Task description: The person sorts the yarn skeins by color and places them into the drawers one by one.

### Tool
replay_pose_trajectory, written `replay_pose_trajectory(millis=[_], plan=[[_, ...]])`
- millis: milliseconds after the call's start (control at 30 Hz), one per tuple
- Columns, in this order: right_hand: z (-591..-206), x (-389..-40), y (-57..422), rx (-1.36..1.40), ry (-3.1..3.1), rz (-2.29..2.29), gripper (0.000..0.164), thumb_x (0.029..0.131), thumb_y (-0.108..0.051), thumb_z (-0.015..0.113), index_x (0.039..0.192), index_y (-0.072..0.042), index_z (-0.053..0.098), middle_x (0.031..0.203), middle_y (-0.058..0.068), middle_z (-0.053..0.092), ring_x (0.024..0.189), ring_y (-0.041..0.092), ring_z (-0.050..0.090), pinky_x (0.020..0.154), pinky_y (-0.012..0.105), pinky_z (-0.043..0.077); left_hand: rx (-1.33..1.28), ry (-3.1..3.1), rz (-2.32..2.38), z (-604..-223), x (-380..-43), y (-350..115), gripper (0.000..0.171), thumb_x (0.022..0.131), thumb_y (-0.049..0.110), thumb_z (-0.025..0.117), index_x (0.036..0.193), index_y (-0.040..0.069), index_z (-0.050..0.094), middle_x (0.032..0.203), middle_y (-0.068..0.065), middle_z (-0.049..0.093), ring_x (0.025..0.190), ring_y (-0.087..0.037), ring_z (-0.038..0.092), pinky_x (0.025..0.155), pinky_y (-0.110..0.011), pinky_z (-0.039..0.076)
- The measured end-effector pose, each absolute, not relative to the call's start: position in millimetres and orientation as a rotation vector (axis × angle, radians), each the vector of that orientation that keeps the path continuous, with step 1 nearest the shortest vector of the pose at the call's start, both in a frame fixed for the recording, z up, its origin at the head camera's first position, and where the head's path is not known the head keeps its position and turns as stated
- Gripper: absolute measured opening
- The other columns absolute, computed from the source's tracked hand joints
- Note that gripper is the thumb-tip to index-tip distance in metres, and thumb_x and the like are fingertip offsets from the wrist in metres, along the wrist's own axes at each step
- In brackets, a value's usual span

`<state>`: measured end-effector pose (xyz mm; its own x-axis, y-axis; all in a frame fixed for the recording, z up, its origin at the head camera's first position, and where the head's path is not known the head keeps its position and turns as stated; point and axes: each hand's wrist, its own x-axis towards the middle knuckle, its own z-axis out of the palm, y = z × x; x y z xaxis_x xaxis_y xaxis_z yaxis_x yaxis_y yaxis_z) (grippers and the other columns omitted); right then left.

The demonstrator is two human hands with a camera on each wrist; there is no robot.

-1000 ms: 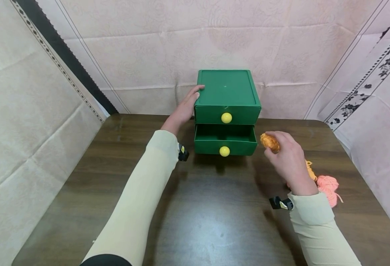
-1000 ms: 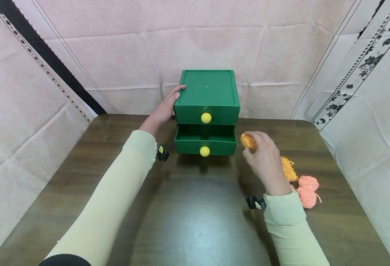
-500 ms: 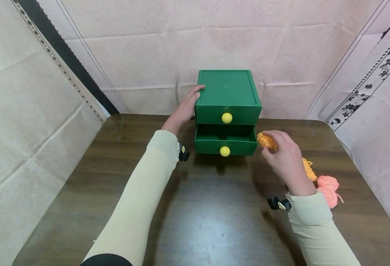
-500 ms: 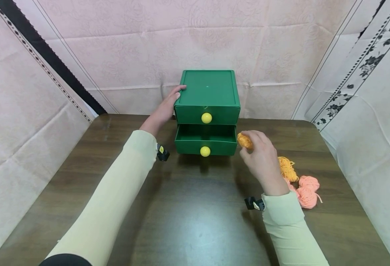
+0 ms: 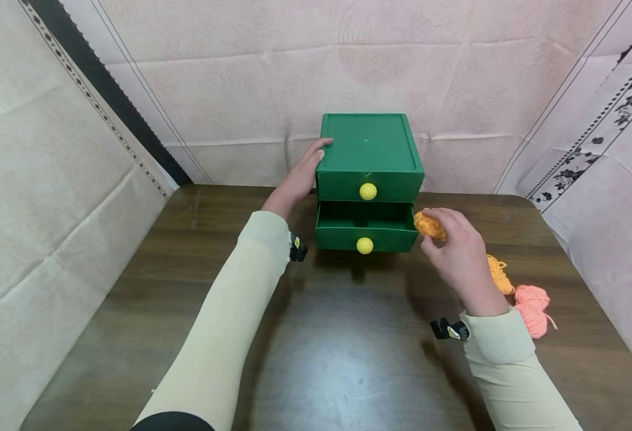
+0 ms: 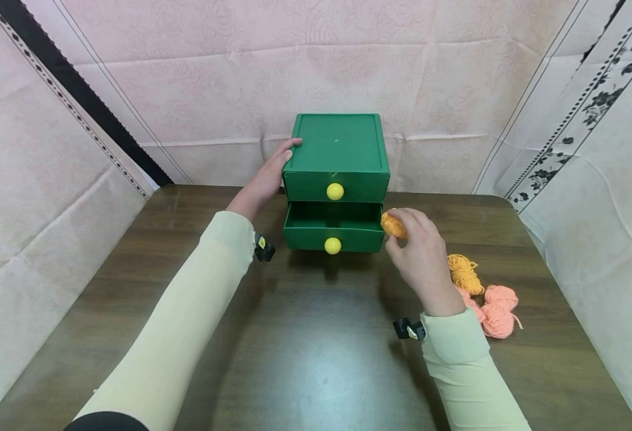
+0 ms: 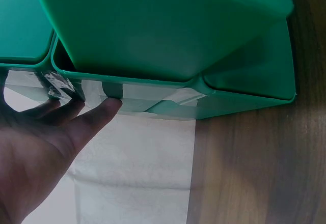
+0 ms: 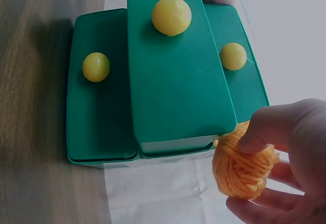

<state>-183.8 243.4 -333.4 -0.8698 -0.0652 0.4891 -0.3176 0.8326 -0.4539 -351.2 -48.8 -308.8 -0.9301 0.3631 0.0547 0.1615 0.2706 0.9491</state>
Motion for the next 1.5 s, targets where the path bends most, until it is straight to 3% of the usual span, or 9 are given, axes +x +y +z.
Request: replay_pose_trajectory(millis=[667,1067,1500], plan=[[-330.3,-186.7,234.7,0.318,-2.463,0.778,0.042,0.083,-0.005,0.071,0.125,-0.006,0.062,0.128,0.017,0.057,0.116,0.034,0.055,0.096,0.054,0.047,0.465,2.344,1.678,-279.8,-321.5,-48.6,0.045,0.108,0.034,0.019,0.152,0.033,0.025,0.162,0.006,0.015,0.148,-0.017,0.018,0.118,-0.046,0.022],[-331.0,-190.0,228.8,0.324,-2.448,0.803,0.042,0.085,-0.005,0.071,0.126,-0.009,0.062,0.132,0.013,0.059,0.122,0.031,0.053,0.101,0.052,0.045,0.473,2.363,1.706,-306.7,-348.7,-51.0,0.041,0.106,0.046,0.021,0.146,0.047,0.029,0.16,0.013,0.016,0.147,-0.014,0.019,0.117,-0.049,0.02],[-332.4,-193.8,225.3,0.356,-2.439,0.784,0.041,0.084,-0.006,0.071,0.125,-0.008,0.062,0.133,0.012,0.059,0.123,0.031,0.054,0.1,0.052,0.045,0.469,2.359,1.671,-281.5,-323.0,-49.0,0.045,0.108,0.035,0.019,0.152,0.033,0.025,0.162,0.005,0.014,0.148,-0.018,0.017,0.118,-0.048,0.021]])
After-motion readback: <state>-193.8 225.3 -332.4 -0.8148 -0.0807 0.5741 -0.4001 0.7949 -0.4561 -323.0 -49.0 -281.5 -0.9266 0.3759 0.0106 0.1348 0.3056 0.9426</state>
